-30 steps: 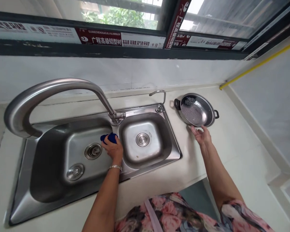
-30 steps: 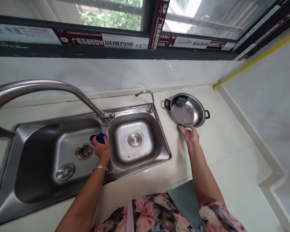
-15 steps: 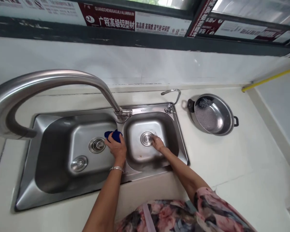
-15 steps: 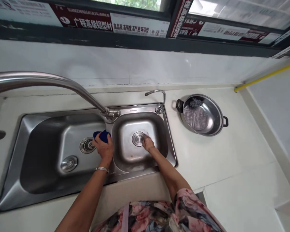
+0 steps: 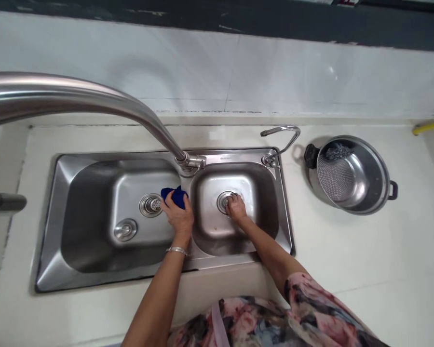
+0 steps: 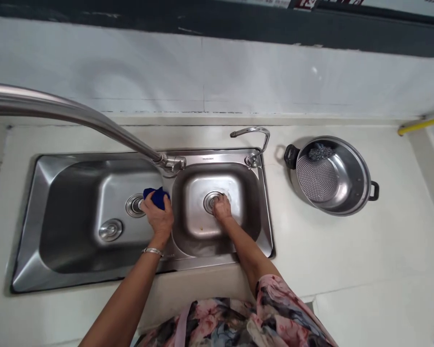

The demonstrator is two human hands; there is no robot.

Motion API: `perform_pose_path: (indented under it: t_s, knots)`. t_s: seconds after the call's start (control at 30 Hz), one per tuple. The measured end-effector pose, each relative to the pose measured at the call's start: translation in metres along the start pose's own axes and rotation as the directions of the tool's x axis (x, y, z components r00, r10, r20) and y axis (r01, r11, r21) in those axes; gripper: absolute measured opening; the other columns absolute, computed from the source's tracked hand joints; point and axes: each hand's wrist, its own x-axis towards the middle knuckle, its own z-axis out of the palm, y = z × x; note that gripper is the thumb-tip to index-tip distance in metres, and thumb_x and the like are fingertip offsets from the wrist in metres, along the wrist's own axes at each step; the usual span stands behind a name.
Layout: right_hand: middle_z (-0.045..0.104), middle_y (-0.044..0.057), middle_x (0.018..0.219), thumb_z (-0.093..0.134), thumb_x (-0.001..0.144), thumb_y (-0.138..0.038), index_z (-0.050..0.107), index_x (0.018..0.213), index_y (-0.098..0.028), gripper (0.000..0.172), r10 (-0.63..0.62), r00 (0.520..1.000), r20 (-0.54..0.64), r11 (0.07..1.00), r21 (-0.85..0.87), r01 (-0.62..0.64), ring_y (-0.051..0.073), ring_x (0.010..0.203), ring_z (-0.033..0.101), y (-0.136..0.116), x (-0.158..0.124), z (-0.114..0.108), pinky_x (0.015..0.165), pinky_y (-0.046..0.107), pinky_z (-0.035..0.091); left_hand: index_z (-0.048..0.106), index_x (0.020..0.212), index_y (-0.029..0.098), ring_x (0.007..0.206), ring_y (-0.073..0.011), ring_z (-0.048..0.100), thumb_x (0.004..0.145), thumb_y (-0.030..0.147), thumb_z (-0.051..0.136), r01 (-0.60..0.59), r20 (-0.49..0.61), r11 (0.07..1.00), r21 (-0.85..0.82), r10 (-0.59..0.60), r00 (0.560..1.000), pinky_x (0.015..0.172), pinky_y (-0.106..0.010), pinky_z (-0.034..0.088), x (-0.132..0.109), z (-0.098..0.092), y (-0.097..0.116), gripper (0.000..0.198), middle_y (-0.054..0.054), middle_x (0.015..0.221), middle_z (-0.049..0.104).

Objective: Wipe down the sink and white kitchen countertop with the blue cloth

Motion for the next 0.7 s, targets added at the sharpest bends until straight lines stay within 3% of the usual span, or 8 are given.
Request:
perform_pose_path:
  t_s: [0.17, 0.33, 0.5, 0.57, 0.63, 0.67, 0.7]
  knots:
    - [0.064, 0.019, 0.127, 0.058, 0.091, -0.024, 0.064, 0.125, -0.008, 0.038, 0.003, 1.0, 0.029, 1.0, -0.028, -0.002, 0.031, 0.12, 0.05, 0.002, -0.011, -0.01, 0.107, 0.039, 0.04, 0.049, 0.141, 0.014, 0.133, -0.035, 0.049, 0.097, 0.038, 0.058, 0.02, 0.018, 1.0, 0.001, -0.02, 1.0, 0.113, -0.054, 0.047, 0.001, 0.001, 0.001, 0.05, -0.022, 0.141, 0.048]
    - [0.058, 0.028, 0.138, 0.065, 0.087, -0.023, 0.062, 0.127, -0.006, 0.044, 0.175, 0.985, 0.009, 0.983, -0.055, -0.174, 0.037, 0.126, 0.052, 0.02, -0.019, -0.042, 0.105, 0.044, 0.044, 0.046, 0.143, 0.014, 0.139, -0.035, 0.045, 0.098, 0.039, 0.057, 0.056, 0.05, 0.998, -0.028, -0.055, 0.997, 0.116, -0.052, 0.045, 0.001, 0.0, 0.004, 0.053, -0.022, 0.147, 0.042]
    - [0.072, 0.025, 0.107, 0.073, 0.076, -0.013, 0.069, 0.105, -0.01, 0.029, 0.228, 0.973, -0.021, 0.973, 0.031, -0.228, 0.036, 0.111, 0.065, 0.025, -0.035, -0.084, 0.096, 0.046, 0.052, 0.051, 0.141, 0.01, 0.13, -0.0368, 0.053, 0.098, 0.037, 0.057, 0.051, 0.032, 0.997, -0.052, -0.05, 0.998, 0.11, -0.053, 0.049, -0.003, -0.006, 0.007, 0.051, -0.025, 0.14, 0.048]
    - [0.073, 0.021, 0.111, 0.073, 0.079, -0.016, 0.069, 0.109, -0.015, 0.031, 0.177, 0.983, -0.051, 0.982, 0.08, -0.172, 0.034, 0.112, 0.067, 0.011, -0.036, -0.104, 0.097, 0.045, 0.054, 0.053, 0.139, 0.012, 0.127, -0.0367, 0.056, 0.098, 0.038, 0.058, 0.05, 0.024, 0.996, -0.068, -0.048, 0.999, 0.107, -0.053, 0.051, -0.003, -0.005, 0.006, 0.05, -0.026, 0.14, 0.049]
    - [0.068, 0.019, 0.132, 0.067, 0.089, -0.022, 0.066, 0.124, -0.019, 0.036, 0.027, 0.987, -0.157, 0.99, 0.144, -0.004, 0.032, 0.127, 0.063, -0.02, -0.034, -0.137, 0.106, 0.044, 0.053, 0.054, 0.14, 0.014, 0.127, -0.0362, 0.057, 0.098, 0.039, 0.058, 0.057, 0.023, 0.994, -0.093, -0.055, 0.998, 0.107, -0.053, 0.051, -0.002, -0.003, 0.005, 0.049, -0.025, 0.143, 0.048]
    - [0.06, 0.016, 0.146, 0.06, 0.095, -0.027, 0.061, 0.135, -0.022, 0.04, -0.069, 0.969, -0.235, 0.981, 0.158, 0.109, 0.029, 0.138, 0.056, -0.043, -0.033, -0.158, 0.113, 0.043, 0.049, 0.053, 0.14, 0.015, 0.127, -0.0357, 0.058, 0.098, 0.039, 0.058, 0.065, 0.027, 0.992, -0.109, -0.062, 0.998, 0.107, -0.052, 0.051, -0.001, -0.003, 0.004, 0.049, -0.025, 0.144, 0.047]
    - [0.053, 0.017, 0.154, 0.054, 0.099, -0.03, 0.056, 0.142, -0.02, 0.044, -0.243, 0.882, -0.405, 0.926, 0.175, 0.335, 0.029, 0.145, 0.049, -0.07, -0.032, -0.183, 0.119, 0.045, 0.045, 0.053, 0.141, 0.016, 0.127, -0.035, 0.058, 0.098, 0.039, 0.058, 0.075, 0.035, 0.989, -0.127, -0.071, 0.997, 0.108, -0.052, 0.051, 0.0, -0.003, 0.003, 0.049, -0.024, 0.145, 0.047]
